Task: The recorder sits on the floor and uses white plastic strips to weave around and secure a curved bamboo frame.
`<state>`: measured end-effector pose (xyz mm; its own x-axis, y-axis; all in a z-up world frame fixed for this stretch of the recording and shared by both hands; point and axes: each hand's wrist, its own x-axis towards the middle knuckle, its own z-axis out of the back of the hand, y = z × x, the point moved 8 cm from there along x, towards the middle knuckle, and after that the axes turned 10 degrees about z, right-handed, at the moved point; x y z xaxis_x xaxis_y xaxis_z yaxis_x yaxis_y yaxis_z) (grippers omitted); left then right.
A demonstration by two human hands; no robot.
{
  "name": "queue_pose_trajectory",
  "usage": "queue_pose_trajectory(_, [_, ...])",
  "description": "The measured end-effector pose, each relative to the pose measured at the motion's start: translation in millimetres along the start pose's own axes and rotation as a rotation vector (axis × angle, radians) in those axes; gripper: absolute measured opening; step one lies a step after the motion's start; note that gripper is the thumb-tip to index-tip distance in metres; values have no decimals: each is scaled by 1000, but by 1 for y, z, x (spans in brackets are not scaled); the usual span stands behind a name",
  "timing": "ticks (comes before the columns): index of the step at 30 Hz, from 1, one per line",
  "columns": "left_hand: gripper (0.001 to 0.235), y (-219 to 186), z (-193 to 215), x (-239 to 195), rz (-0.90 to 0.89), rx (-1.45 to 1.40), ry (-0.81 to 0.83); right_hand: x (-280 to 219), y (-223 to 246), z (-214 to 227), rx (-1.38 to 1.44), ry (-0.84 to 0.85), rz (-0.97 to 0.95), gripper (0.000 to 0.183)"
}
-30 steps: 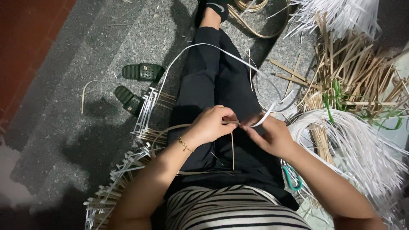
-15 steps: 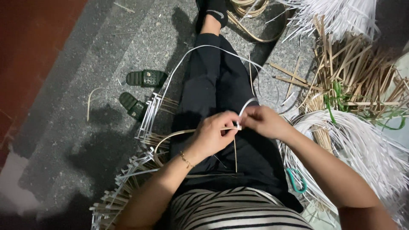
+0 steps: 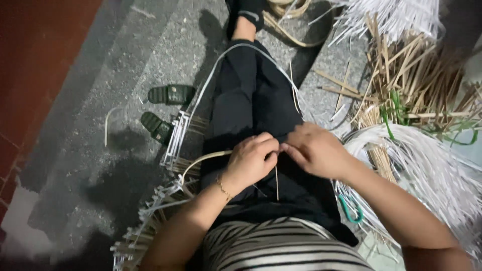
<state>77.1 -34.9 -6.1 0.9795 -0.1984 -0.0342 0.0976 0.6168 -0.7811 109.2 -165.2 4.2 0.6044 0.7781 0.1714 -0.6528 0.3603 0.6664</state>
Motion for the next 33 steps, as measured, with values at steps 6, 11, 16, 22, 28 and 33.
queue_pose_trajectory(6, [10,7,5,3,20,7,-85,8,8,23,-137,-101,123,24])
queue_pose_trajectory(11, [8,-1,5,-3,-89,-23,-164,-11,-22,-12,-228,173,-272,30])
queue_pose_trajectory(16, [12,3,2,-5,-69,-12,-143,10,-42,-16,590,-114,-125,21])
queue_pose_trajectory(22, [9,-17,7,-19,-215,58,-172,30,-67,-42,152,-28,-48,34])
queue_pose_trajectory(28, [11,11,0,1,63,-74,134,-35,-108,-140,651,113,-328,29])
queue_pose_trajectory(33, [10,26,-4,12,48,-122,100,-25,-54,-64,120,-92,-293,24])
